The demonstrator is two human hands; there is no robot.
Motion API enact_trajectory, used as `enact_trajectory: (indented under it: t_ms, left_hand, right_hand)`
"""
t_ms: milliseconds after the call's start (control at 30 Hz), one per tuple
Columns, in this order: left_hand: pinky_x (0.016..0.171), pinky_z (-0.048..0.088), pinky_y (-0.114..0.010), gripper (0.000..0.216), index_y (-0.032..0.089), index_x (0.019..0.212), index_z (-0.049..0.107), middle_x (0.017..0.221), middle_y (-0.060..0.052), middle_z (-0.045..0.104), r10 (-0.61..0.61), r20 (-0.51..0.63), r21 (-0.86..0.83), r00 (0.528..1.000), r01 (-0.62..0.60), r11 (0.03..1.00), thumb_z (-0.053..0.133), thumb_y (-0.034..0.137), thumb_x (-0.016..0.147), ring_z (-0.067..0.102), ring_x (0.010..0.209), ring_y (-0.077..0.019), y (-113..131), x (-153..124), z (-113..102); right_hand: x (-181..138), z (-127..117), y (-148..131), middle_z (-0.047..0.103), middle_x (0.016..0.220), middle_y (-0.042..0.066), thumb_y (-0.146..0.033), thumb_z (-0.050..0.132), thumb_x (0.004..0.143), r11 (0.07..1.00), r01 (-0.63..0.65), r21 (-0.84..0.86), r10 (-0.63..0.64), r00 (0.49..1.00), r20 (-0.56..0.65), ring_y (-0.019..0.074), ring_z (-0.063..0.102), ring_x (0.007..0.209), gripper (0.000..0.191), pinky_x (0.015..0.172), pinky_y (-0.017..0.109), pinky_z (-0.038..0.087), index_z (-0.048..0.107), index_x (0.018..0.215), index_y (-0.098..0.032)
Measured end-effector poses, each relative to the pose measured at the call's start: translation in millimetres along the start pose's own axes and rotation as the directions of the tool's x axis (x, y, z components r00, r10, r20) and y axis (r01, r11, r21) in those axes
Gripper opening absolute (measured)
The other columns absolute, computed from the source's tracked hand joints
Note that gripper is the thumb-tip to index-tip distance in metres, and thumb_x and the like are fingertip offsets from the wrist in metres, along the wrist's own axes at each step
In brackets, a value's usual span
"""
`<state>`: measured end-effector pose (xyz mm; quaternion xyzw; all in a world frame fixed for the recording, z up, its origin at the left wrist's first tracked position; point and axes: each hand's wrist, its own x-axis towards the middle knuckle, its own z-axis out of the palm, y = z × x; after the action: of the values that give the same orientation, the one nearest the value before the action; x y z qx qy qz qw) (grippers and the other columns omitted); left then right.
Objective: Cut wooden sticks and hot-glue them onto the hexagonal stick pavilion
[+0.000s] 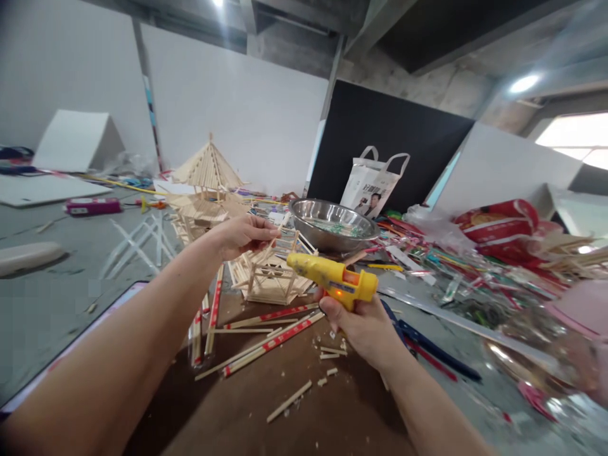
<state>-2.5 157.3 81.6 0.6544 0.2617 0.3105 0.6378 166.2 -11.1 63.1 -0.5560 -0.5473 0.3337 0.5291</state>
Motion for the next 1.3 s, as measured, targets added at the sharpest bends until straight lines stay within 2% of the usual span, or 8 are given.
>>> enact_trajectory:
  t_ms: [167, 267, 467, 633, 967, 1300]
  left_hand:
    - [0.040, 0.019, -0.020, 0.012, 0.012, 0.059, 0.057, 0.051, 0.001, 0.052, 0.010, 0.081, -0.048, 0.997, -0.006, 0.999, 0.063, 0.023, 0.061, 0.036, 0.040, -0.0024, -3.6, 1.3, 8.1]
    - [0.041, 0.019, -0.021, 0.012, 0.012, 0.060, 0.057, 0.052, 0.000, 0.053, 0.010, 0.115, -0.054, 0.993, -0.004, 0.999, 0.062, 0.023, 0.062, 0.036, 0.040, -0.0026, -2.8, 0.6, 11.6]
    - [0.042, 0.021, -0.021, 0.010, 0.012, 0.059, 0.056, 0.051, 0.000, 0.052, 0.001, 0.117, -0.051, 0.993, 0.005, 0.999, 0.060, 0.020, 0.063, 0.035, 0.041, -0.0029, 1.6, -2.6, 15.9]
    - [0.041, 0.020, -0.021, 0.010, 0.012, 0.058, 0.055, 0.051, 0.001, 0.052, 0.008, 0.124, -0.046, 0.992, -0.002, 0.999, 0.060, 0.019, 0.064, 0.035, 0.040, -0.0028, 2.6, -3.4, 16.8]
    - [0.040, 0.020, -0.019, 0.011, 0.011, 0.058, 0.054, 0.050, 0.001, 0.053, 0.022, 0.152, -0.054, 0.988, -0.014, 0.998, 0.060, 0.019, 0.063, 0.036, 0.039, -0.0024, 3.7, -4.7, 16.6]
    - [0.040, 0.020, -0.019, 0.011, 0.011, 0.058, 0.054, 0.050, 0.002, 0.052, 0.017, 0.144, -0.033, 0.989, -0.013, 0.999, 0.059, 0.018, 0.064, 0.036, 0.039, -0.0023, 4.8, -5.0, 17.8]
  right_hand:
    - [-2.1, -0.5, 8.9, 0.055, 0.058, 0.001, -0.041, 0.064, 0.054, 0.999, -0.042, 0.034, 0.044, 0.997, -0.062, 0.0083, 0.036, 0.038, 0.024, 0.035, 0.025, 0.032, 0.059, 0.066, -0.022]
    - [-1.9, -0.8, 12.4, 0.052, 0.052, 0.000, -0.043, 0.064, 0.052, 0.999, -0.047, -0.019, 0.045, 0.996, -0.072, 0.0081, 0.036, 0.036, 0.026, 0.034, 0.024, 0.030, 0.057, 0.062, -0.020]
    - [-2.7, -1.4, 15.4, 0.048, 0.047, -0.002, -0.045, 0.062, 0.054, 0.993, -0.049, -0.104, 0.043, 0.997, -0.059, 0.0072, 0.035, 0.034, 0.029, 0.034, 0.023, 0.026, 0.055, 0.064, -0.018]
    - [-2.6, -3.3, 19.0, 0.042, 0.039, -0.005, -0.042, 0.060, 0.059, 0.986, -0.014, -0.164, 0.009, 0.999, -0.034, 0.0070, 0.034, 0.034, 0.025, 0.035, 0.022, 0.025, 0.054, 0.063, -0.018]
    - [-1.2, -4.9, 23.3, 0.042, 0.041, -0.006, -0.036, 0.059, 0.064, 0.980, 0.087, -0.177, -0.087, 0.996, 0.010, 0.0060, 0.034, 0.035, 0.024, 0.034, 0.020, 0.027, 0.054, 0.077, -0.017]
    - [1.2, -6.6, 26.5, 0.041, 0.043, -0.005, -0.034, 0.057, 0.065, 0.975, 0.148, -0.166, -0.145, 0.989, 0.029, 0.0060, 0.034, 0.036, 0.017, 0.033, 0.020, 0.028, 0.054, 0.073, -0.018]
